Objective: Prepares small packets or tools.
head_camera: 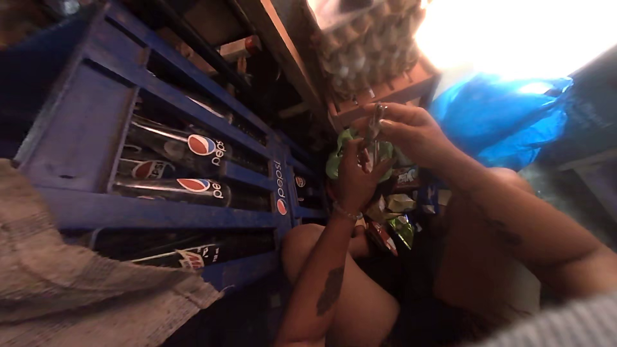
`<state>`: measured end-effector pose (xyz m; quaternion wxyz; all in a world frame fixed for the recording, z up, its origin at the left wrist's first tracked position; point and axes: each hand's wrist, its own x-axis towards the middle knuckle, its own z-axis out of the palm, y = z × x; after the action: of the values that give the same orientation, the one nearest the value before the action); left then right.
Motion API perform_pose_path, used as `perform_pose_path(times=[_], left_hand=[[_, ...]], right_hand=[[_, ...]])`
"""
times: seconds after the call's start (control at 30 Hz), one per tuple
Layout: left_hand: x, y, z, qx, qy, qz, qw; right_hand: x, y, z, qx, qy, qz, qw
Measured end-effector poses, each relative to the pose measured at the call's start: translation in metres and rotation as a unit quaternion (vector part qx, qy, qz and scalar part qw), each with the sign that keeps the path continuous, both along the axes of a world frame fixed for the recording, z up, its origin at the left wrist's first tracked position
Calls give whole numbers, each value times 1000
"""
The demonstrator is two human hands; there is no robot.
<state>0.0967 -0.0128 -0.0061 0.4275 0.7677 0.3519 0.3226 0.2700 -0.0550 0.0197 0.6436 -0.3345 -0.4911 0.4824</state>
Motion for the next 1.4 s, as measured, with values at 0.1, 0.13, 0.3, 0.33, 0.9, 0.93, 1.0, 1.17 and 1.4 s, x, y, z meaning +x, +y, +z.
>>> perform_pose_path(times=[0.1,0.13,0.3,0.33,0.9,0.93,1.0,1.17,1.4], left_hand=[[2,0,-8,-81,-108,-62,989],[3,1,-10,-100,-132,-66,984],[3,4,-16,-27,-153,-28,987],[3,4,-17,-8,-157,-15,987],[-5,19,-2,50,63,20,997],[-5,19,-1,55,62,21,996],[-7,21,-2,60,53,12,997],[-13,23,-3,53,-9,-47,997],[-12,23,-1,15,-103,-88,991]], right_hand=[[2,1,0,-24,35,8,999],[1,1,0,-32,38,10,999],[-5,2,-5,-41,-18,-22,999],[-7,1,-4,-44,-61,-32,997],[-14,3,-6,-104,-404,-23,909],[-14,3,-5,-100,-409,-27,907],[-12,4,-5,-88,-419,-36,903],[-7,4,-17,-63,-387,-49,919],[-5,0,-14,-88,-311,-30,946]])
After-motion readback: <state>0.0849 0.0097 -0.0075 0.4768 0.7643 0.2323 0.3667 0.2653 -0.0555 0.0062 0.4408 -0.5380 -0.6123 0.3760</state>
